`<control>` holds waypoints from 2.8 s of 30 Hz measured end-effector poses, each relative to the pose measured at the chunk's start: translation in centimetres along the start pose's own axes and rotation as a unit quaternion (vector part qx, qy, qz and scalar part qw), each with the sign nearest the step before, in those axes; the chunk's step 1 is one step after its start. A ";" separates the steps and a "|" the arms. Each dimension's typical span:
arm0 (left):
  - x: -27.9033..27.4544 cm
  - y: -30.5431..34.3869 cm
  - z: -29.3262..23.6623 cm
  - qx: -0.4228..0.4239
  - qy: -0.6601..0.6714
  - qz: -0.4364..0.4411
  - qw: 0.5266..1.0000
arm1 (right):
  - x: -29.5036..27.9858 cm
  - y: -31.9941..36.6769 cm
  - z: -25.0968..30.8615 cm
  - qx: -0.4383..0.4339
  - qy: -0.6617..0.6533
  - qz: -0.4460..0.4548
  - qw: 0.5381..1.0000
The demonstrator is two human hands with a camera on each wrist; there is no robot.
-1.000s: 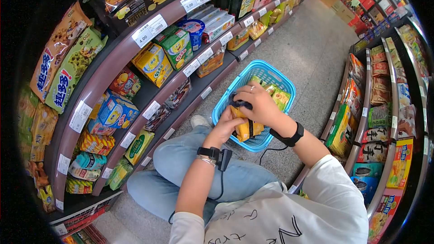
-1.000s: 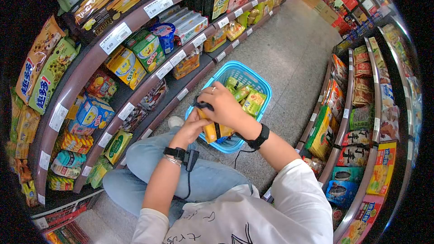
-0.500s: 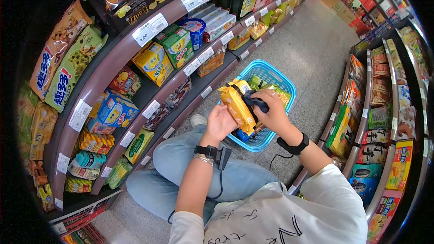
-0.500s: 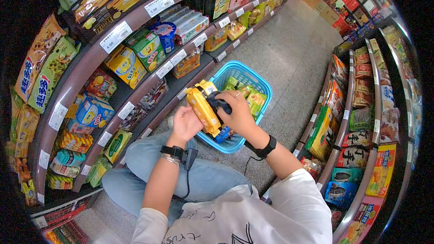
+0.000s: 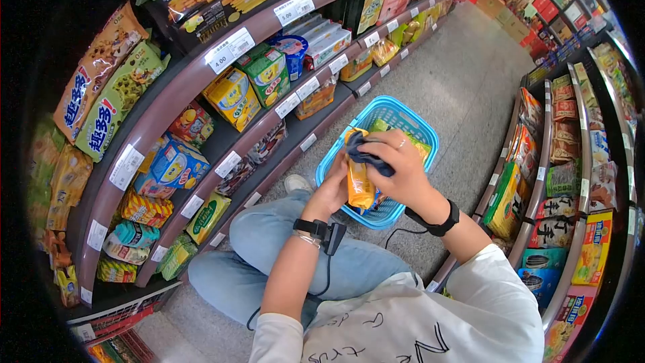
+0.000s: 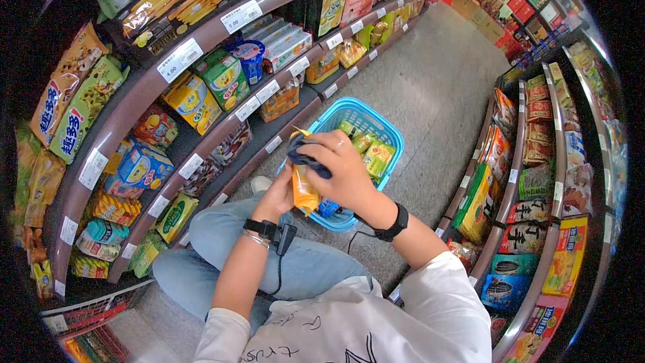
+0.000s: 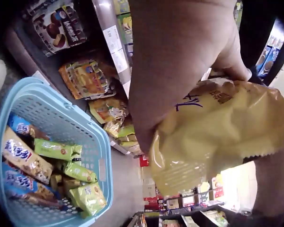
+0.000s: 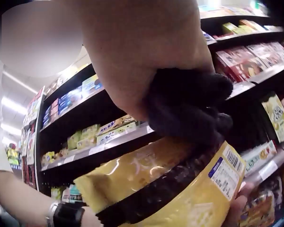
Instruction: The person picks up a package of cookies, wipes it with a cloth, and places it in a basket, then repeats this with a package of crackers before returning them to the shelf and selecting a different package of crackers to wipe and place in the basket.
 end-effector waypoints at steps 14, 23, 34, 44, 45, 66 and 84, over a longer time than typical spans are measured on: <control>4.9 3.5 -5.9 0.119 -0.124 -0.008 0.985 | -3.5 3.2 5.5 -0.043 -0.029 0.137 0.989; 11.8 6.9 -4.2 0.122 -0.122 -0.010 0.985 | -13.9 3.4 12.1 -0.083 0.085 0.135 0.984; 14.8 9.2 -4.8 0.129 -0.138 -0.002 0.982 | -26.4 3.4 17.9 -0.095 0.201 0.084 0.971; 18.5 13.0 -10.5 0.221 -0.065 0.018 0.973 | -25.2 -1.5 31.7 -0.229 0.246 0.114 0.935; 19.1 14.2 -11.7 0.243 -0.067 0.015 0.968 | -23.0 -2.2 33.5 -0.198 0.201 0.158 0.946; 12.3 35.1 -37.8 0.613 -0.038 -0.169 0.771 | 11.7 -15.8 33.5 -0.183 -0.032 0.284 0.941; 10.3 46.1 -44.3 0.583 -0.339 -0.294 0.678 | 25.6 -15.2 38.6 -0.122 -0.194 0.392 0.891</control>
Point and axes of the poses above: each hand's wrist, its own y-axis away from the middle knuckle, its own x-axis out of the palm, z = x × y, the point moved 10 cm from there along -y, towards the middle knuckle, and after that the axes turned 8 degrees about x, right-handed, at the moved point
